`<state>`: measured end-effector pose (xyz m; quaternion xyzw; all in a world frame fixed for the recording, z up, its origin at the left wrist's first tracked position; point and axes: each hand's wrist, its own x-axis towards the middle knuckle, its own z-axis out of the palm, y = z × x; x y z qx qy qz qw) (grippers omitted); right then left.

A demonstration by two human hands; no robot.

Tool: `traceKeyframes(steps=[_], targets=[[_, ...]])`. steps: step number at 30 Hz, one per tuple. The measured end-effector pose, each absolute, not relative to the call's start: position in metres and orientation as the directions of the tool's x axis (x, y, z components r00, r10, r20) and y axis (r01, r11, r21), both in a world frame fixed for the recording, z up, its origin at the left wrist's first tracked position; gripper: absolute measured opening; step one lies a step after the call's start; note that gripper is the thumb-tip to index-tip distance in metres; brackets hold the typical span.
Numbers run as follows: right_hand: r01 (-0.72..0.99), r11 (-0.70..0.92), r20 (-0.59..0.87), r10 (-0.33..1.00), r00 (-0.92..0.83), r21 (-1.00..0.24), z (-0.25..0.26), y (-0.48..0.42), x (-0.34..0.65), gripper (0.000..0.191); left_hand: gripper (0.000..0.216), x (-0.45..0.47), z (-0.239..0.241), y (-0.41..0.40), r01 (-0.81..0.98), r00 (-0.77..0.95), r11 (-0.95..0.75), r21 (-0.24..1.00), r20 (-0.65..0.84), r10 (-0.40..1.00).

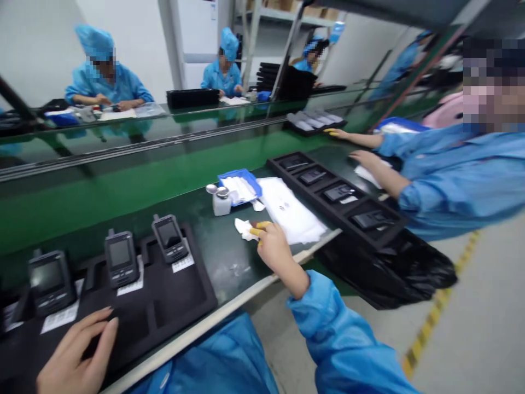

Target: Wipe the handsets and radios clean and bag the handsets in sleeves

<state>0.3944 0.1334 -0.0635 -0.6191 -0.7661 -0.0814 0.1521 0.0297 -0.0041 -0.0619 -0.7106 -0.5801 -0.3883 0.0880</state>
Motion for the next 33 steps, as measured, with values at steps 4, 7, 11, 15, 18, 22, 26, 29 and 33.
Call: traceKeyframes(steps=[4,7,11,15,18,22,26,29,33], targets=[[0.977,0.186,0.360,0.923,-0.138,-0.101,-0.060,0.139,0.406,0.038,0.004,0.026,-0.065,-0.001,0.903,0.053,-0.312,0.295,0.645,0.762],[0.972,0.195,0.335,0.931,-0.143,-0.128,-0.063,0.141,0.402,0.031,0.006,0.028,-0.061,-0.001,0.903,0.092,-0.333,0.272,0.635,0.767],[0.973,0.197,0.256,0.953,-0.161,-0.122,-0.066,0.143,0.394,0.028,0.007,0.033,-0.054,-0.002,0.906,0.099,-0.335,0.258,0.640,0.762],[0.984,0.166,0.181,0.971,-0.153,-0.062,-0.064,0.145,0.391,0.025,0.005,0.042,-0.051,0.001,0.876,0.133,-0.394,0.280,0.644,0.753],[0.990,0.139,0.116,0.984,-0.137,-0.010,-0.060,0.142,0.388,0.026,0.005,0.054,-0.051,0.008,0.823,0.197,-0.484,0.297,0.650,0.734],[0.985,0.172,0.084,0.981,-0.174,0.025,-0.046,0.133,0.385,0.030,0.007,0.076,-0.053,0.019,0.794,0.265,-0.527,0.304,0.608,0.749],[0.948,0.318,0.096,0.944,-0.316,0.000,-0.025,0.135,0.371,0.031,0.011,0.097,-0.060,0.032,0.809,0.354,-0.535,0.243,0.525,0.774],[0.828,0.555,0.256,0.814,-0.522,-0.076,-0.017,0.150,0.339,0.037,0.024,0.108,-0.065,0.038,0.853,0.383,-0.496,0.163,0.450,0.806],[0.661,0.748,0.402,0.622,-0.672,-0.052,-0.024,0.181,0.282,0.036,0.035,0.114,-0.069,0.041,0.912,0.335,-0.396,0.104,0.367,0.868]])
